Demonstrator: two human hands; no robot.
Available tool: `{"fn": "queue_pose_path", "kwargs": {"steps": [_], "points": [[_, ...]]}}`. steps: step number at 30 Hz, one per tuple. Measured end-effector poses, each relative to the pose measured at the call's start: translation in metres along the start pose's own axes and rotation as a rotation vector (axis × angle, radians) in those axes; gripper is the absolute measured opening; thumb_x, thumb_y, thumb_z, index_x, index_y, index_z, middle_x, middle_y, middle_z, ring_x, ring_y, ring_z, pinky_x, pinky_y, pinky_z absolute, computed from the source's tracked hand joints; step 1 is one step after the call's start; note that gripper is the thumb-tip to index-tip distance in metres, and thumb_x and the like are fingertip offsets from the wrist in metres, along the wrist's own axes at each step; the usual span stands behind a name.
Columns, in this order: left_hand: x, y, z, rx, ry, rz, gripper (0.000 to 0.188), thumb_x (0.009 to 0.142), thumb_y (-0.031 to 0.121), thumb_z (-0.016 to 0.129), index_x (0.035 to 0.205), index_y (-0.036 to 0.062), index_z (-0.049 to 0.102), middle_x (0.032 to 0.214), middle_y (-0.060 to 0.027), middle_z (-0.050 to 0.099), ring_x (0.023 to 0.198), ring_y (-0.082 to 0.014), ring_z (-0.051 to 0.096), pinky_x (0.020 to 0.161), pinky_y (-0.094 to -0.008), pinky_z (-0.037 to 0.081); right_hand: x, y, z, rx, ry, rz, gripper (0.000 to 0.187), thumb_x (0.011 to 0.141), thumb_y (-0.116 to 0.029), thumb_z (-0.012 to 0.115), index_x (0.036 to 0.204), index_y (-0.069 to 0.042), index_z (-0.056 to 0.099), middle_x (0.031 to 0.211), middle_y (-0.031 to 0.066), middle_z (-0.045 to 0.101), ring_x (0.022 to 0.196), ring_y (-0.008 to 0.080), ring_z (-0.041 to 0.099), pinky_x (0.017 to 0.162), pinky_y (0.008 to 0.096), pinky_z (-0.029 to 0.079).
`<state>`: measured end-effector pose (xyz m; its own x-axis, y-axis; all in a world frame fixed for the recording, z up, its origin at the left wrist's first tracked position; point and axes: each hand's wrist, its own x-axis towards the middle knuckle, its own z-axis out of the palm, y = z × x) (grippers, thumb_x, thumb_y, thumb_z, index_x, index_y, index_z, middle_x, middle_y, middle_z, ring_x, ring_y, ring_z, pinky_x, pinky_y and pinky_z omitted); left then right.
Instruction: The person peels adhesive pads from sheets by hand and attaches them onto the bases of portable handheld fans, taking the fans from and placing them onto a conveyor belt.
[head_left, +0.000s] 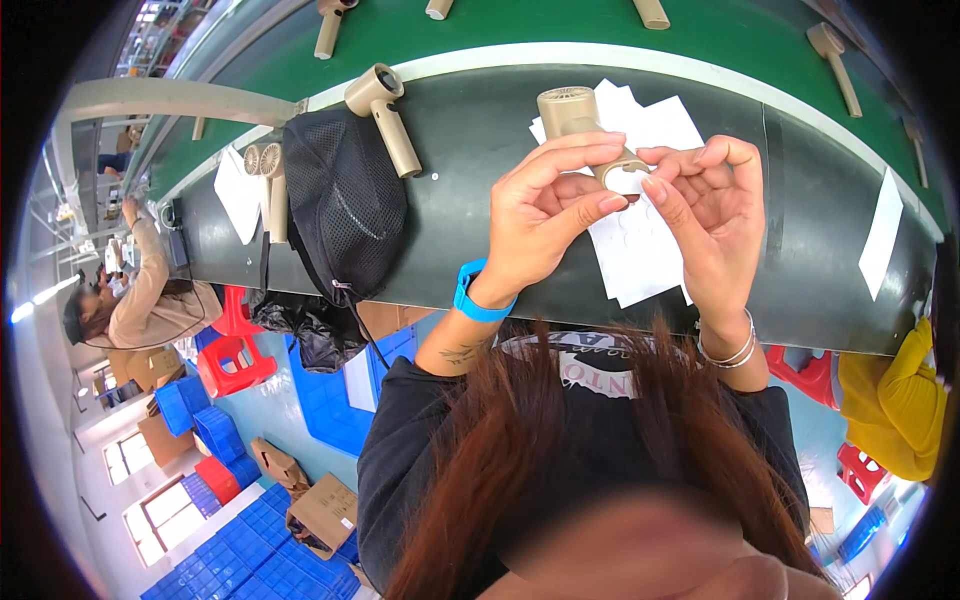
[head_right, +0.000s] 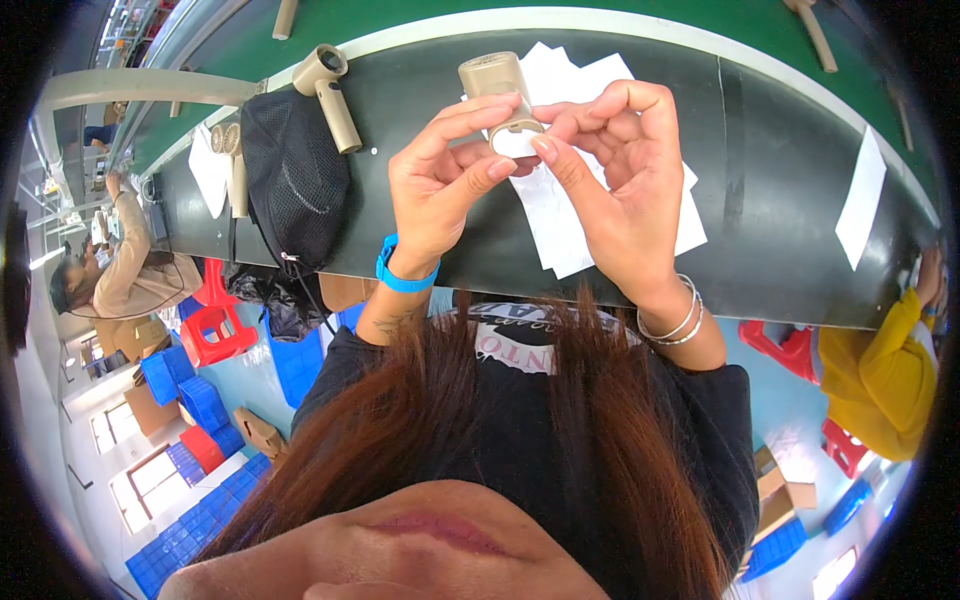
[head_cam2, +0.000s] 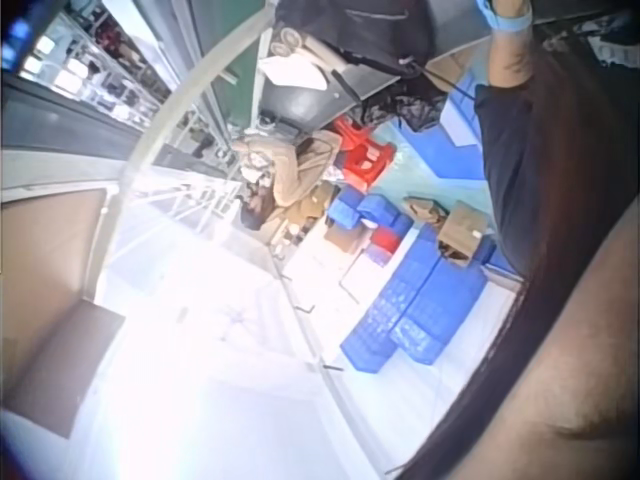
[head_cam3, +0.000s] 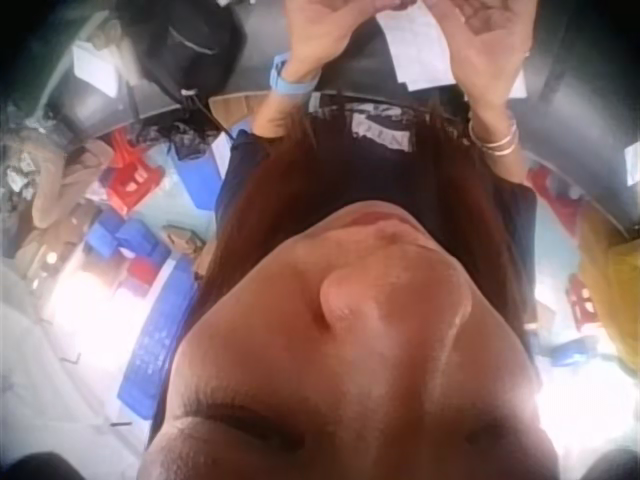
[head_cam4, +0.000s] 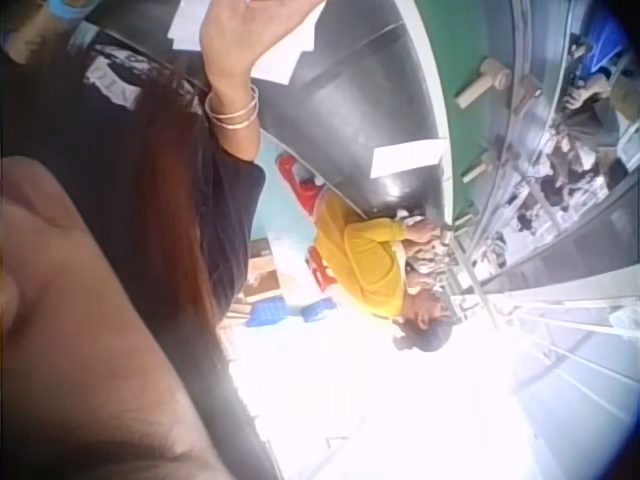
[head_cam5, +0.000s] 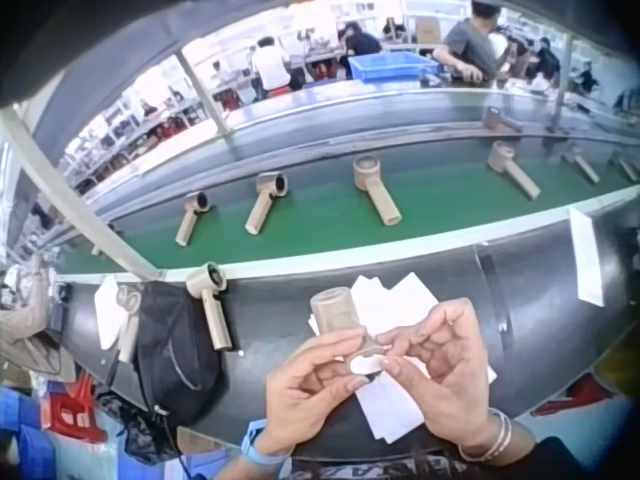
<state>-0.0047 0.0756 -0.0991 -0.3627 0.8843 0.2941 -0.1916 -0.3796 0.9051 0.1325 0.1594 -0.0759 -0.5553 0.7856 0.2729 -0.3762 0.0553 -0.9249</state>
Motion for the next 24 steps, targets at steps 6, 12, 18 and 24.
{"fn": "queue_pose_path", "kwargs": {"steps": [6,12,18,24], "points": [[-0.0008,0.0004,-0.0013,-0.026,-0.007,-0.028,0.035,0.079,-0.011,0.064,0.114,-0.0057,0.058,0.126,-0.017,0.05,0.103,-0.0261,0.061,0.085,-0.0335,0.057,0.0006,-0.0006,-0.0058,0.053,-0.051,0.036,0.034,0.084,0.01,0.06,0.103,-0.007,0.038,0.089,0.0086,0.059,0.106,0.0226,0.058,0.085,0.0285,0.048],[-0.0015,-0.0005,-0.0023,-0.004,-0.001,-0.014,0.036,0.079,-0.011,0.064,0.114,-0.0056,0.058,0.126,-0.017,0.051,0.102,-0.025,0.062,0.084,-0.033,0.057,0.0001,-0.0014,-0.004,0.032,-0.05,0.039,0.034,0.084,0.01,0.06,0.103,-0.007,0.038,0.089,0.0085,0.059,0.106,0.0229,0.058,0.086,0.0288,0.048],[-0.0003,0.0009,-0.0008,-0.016,-0.011,-0.009,0.035,0.08,-0.01,0.063,0.114,-0.0057,0.058,0.126,-0.0172,0.05,0.105,-0.0261,0.061,0.086,-0.0341,0.057,0.0004,-0.0027,-0.004,-0.002,-0.043,0.047,0.034,0.084,0.011,0.06,0.103,-0.006,0.038,0.089,0.0086,0.058,0.106,0.0228,0.058,0.085,0.0287,0.048],[-0.0001,0.0011,-0.0001,-0.029,-0.014,-0.009,0.034,0.081,-0.01,0.062,0.114,-0.0057,0.058,0.126,-0.0174,0.05,0.106,-0.0266,0.06,0.087,-0.0353,0.057,0.0008,-0.0029,-0.0029,-0.012,-0.039,0.035,0.034,0.083,0.011,0.06,0.102,-0.006,0.037,0.089,0.0089,0.058,0.105,0.0217,0.058,0.085,0.0289,0.049]]}}
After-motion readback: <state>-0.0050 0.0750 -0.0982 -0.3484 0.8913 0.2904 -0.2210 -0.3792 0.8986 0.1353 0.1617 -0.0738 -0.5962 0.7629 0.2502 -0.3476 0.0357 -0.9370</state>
